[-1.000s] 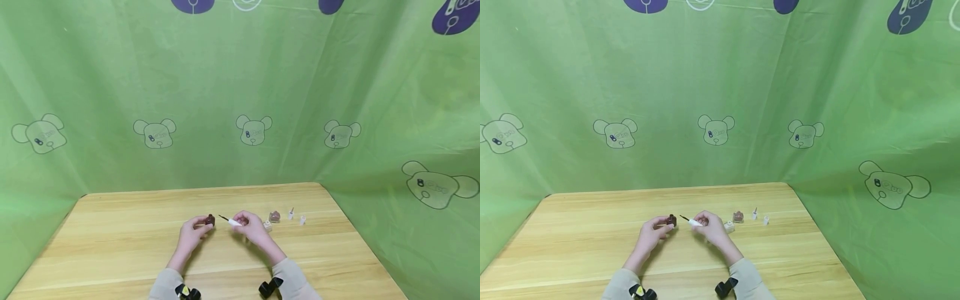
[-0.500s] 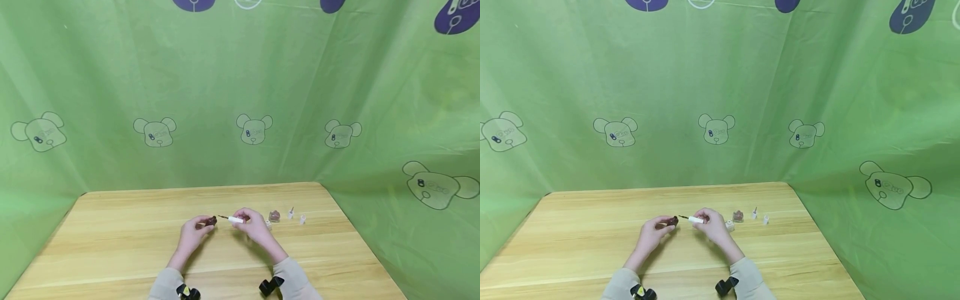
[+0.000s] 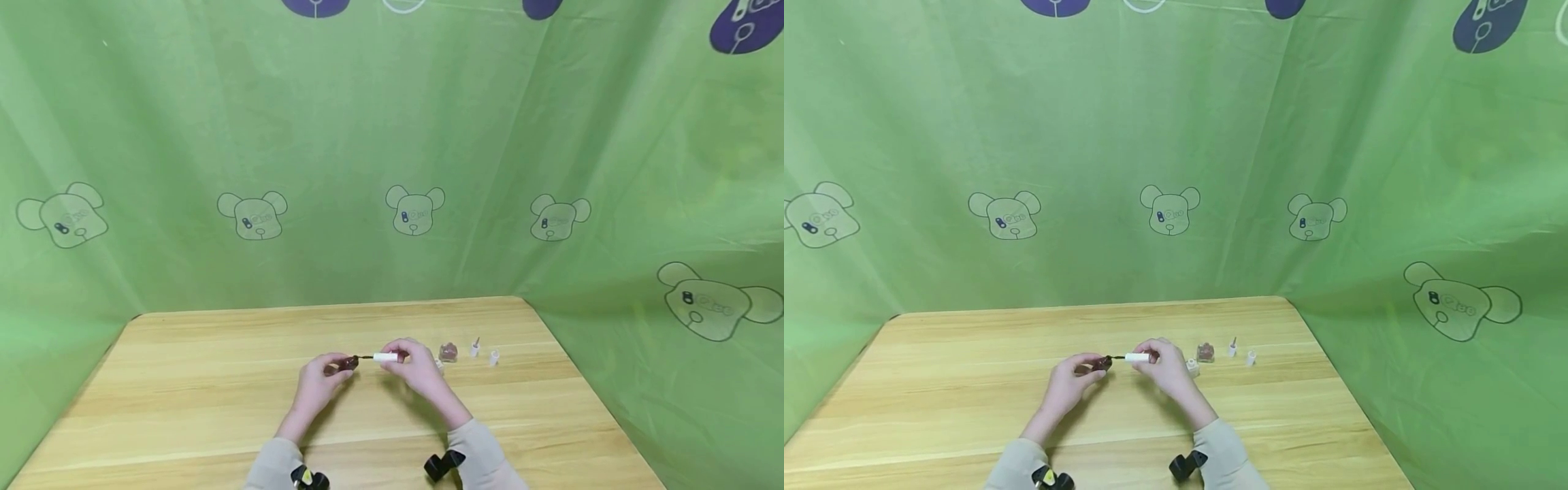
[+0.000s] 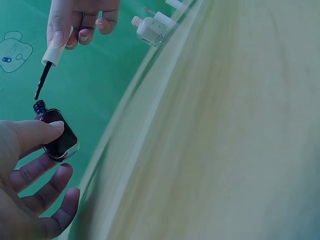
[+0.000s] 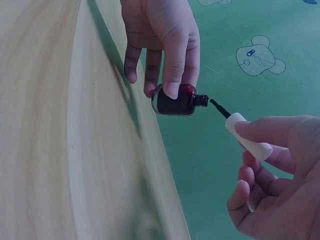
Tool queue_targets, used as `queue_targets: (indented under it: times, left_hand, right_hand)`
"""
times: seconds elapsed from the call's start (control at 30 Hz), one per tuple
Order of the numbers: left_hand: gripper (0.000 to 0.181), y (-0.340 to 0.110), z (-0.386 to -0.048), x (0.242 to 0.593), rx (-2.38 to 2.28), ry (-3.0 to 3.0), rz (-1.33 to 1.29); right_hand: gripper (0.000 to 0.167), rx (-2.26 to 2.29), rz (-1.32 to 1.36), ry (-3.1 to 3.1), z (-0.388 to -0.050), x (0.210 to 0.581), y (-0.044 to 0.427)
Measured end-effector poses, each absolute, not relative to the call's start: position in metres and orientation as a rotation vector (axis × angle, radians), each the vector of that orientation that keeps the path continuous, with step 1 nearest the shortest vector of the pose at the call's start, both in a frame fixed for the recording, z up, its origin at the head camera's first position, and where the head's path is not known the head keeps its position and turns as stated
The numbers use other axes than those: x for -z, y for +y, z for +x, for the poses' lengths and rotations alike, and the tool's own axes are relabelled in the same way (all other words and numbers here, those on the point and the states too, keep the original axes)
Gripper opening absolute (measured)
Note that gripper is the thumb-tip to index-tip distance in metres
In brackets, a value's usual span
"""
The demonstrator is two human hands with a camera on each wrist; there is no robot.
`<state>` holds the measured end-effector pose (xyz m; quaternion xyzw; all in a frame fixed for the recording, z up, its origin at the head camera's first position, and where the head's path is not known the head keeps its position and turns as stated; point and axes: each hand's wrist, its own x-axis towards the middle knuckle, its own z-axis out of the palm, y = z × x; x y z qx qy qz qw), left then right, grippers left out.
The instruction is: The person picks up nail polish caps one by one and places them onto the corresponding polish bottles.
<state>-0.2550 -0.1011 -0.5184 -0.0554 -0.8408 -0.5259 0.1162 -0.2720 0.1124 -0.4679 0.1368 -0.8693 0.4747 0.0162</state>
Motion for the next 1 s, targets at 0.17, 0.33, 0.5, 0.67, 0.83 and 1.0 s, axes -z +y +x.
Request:
queue_targets:
  times: [0.17,0.33,0.5,0.67,0.83,1.0]
  left_hand:
    - [0.025,-0.099,-0.253,0.517,1.512,-2.463,-0.178]
    - [0.026,-0.098,-0.251,0.514,1.483,-2.467,-0.195]
    - [0.026,-0.096,-0.251,0.513,1.437,-2.473,-0.212]
    - [0.026,-0.095,-0.249,0.512,1.406,-2.472,-0.23]
    - [0.026,-0.092,-0.248,0.511,1.399,-2.461,-0.257]
    - [0.026,-0.09,-0.246,0.511,1.381,-2.462,-0.28]
  right_hand:
    - [0.018,-1.428,0.447,-2.702,-0.272,0.468,0.113]
    - [0.018,-1.385,0.459,-2.708,-0.271,0.467,0.112]
    - [0.018,-1.339,0.476,-2.706,-0.269,0.464,0.111]
    - [0.018,-1.31,0.5,-2.696,-0.268,0.463,0.11]
    - [0.017,-1.296,0.518,-2.68,-0.267,0.463,0.109]
    - [0.017,-1.295,0.516,-2.676,-0.265,0.463,0.108]
